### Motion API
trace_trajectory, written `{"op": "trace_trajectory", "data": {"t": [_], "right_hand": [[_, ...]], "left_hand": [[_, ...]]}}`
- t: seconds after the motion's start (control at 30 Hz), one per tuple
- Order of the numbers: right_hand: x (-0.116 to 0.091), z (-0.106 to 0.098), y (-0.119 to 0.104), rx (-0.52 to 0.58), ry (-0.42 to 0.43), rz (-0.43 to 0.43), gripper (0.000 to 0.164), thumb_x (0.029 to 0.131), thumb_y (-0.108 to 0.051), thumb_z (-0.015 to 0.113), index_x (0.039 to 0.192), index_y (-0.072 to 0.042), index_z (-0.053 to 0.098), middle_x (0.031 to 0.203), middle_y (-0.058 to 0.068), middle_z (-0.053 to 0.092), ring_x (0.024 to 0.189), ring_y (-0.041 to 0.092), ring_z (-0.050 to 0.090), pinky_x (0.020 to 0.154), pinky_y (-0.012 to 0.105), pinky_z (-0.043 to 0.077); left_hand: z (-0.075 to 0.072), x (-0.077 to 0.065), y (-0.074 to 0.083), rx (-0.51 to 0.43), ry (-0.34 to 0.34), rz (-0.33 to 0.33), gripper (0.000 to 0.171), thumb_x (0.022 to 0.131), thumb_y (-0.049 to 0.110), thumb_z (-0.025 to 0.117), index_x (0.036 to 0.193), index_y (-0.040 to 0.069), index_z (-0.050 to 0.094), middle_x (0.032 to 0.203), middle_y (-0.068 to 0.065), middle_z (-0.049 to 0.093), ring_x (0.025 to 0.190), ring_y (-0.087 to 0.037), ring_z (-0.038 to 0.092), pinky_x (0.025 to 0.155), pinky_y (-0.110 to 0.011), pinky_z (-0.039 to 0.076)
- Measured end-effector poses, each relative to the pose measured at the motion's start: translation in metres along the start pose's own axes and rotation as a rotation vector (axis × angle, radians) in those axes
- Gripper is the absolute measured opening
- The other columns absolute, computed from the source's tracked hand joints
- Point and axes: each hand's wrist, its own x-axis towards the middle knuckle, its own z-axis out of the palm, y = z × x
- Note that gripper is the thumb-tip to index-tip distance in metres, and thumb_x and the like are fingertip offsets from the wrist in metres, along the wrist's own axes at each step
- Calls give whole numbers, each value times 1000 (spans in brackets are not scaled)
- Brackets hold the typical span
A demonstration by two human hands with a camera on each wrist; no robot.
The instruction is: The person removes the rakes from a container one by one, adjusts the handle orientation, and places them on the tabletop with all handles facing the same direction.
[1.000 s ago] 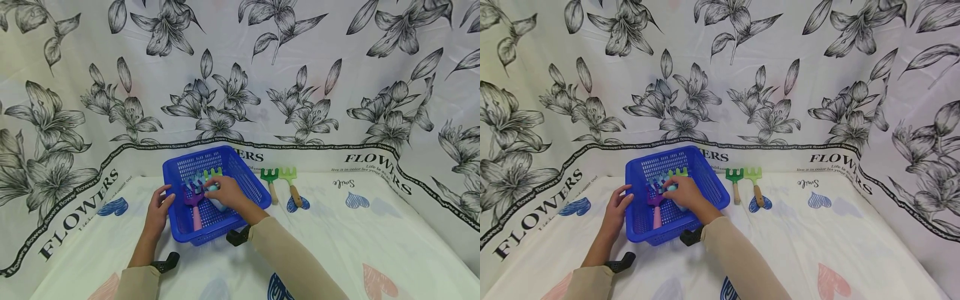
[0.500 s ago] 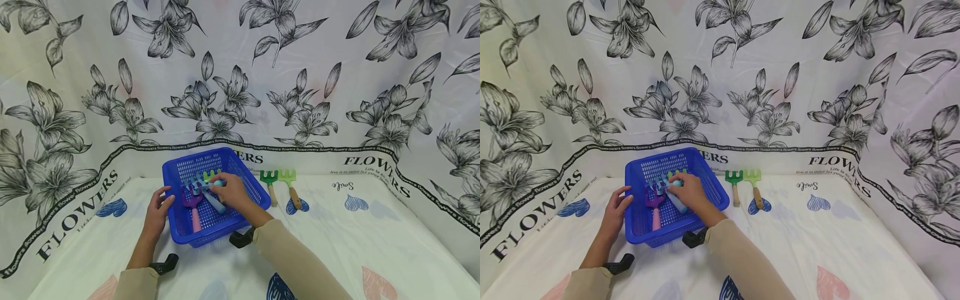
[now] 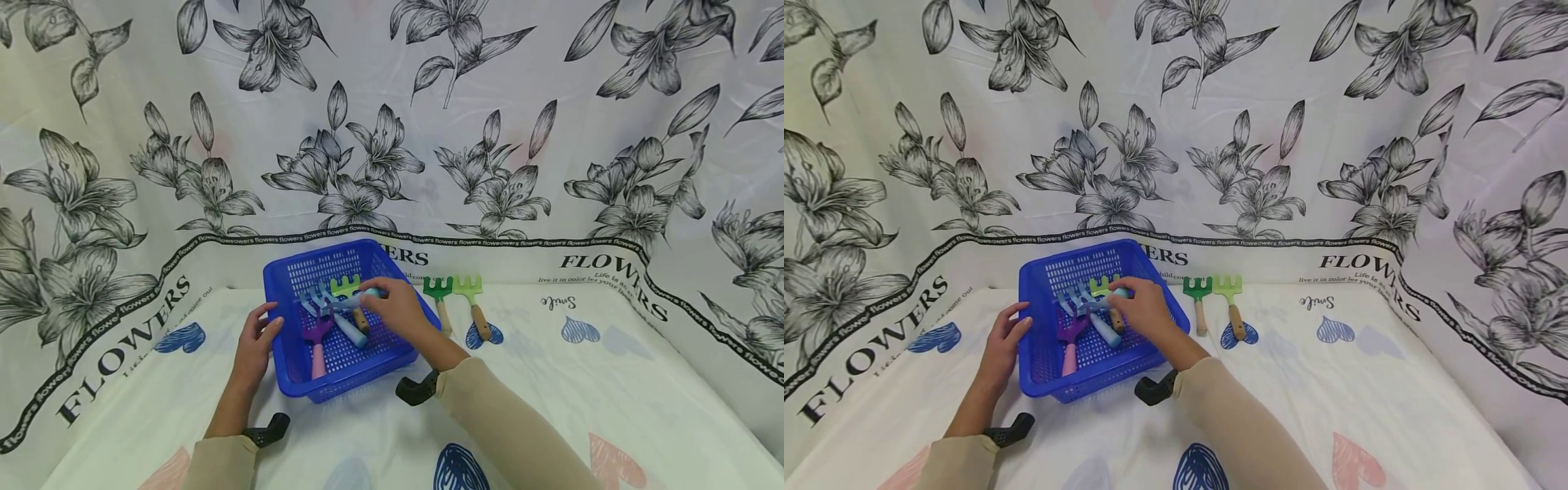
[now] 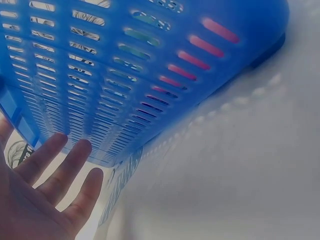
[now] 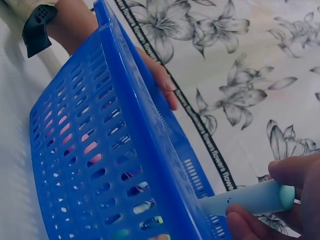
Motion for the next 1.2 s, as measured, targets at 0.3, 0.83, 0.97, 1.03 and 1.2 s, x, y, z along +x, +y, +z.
{"op": "trace_trajectory", "data": {"t": [0.3,0.83,0.97,1.03,1.2], "right_hand": [[-4,-9,1,53,35,-12,19,94,-16,65,110,-9,71,88,4,69,76,21,65,61,26,51],[-8,-17,-8,110,127,-76,21,93,-13,65,112,-6,71,102,8,69,82,19,66,63,25,50],[-9,-19,-9,127,141,-79,22,93,-14,66,113,-5,70,106,10,69,87,22,68,69,27,54],[-10,-20,-8,128,149,-86,22,93,-14,66,112,-6,71,107,9,69,87,21,68,70,28,55],[-7,-21,-3,147,166,-114,22,92,-13,66,113,-8,71,112,5,68,85,18,67,72,29,56]], "left_hand": [[0,2,-4,-13,0,41,58,100,41,49,150,19,31,145,-23,38,128,-44,43,101,-60,38],[1,1,-5,0,2,28,58,100,43,49,150,20,30,148,-19,36,130,-42,41,102,-59,37],[1,1,-4,4,3,29,59,100,44,49,151,21,30,149,-18,35,131,-41,41,102,-59,37],[1,1,-4,4,1,30,59,99,44,49,151,22,29,150,-18,35,131,-41,40,102,-59,36],[1,0,-5,-1,0,43,58,100,43,49,151,23,29,151,-17,34,132,-41,40,102,-59,36]]}}
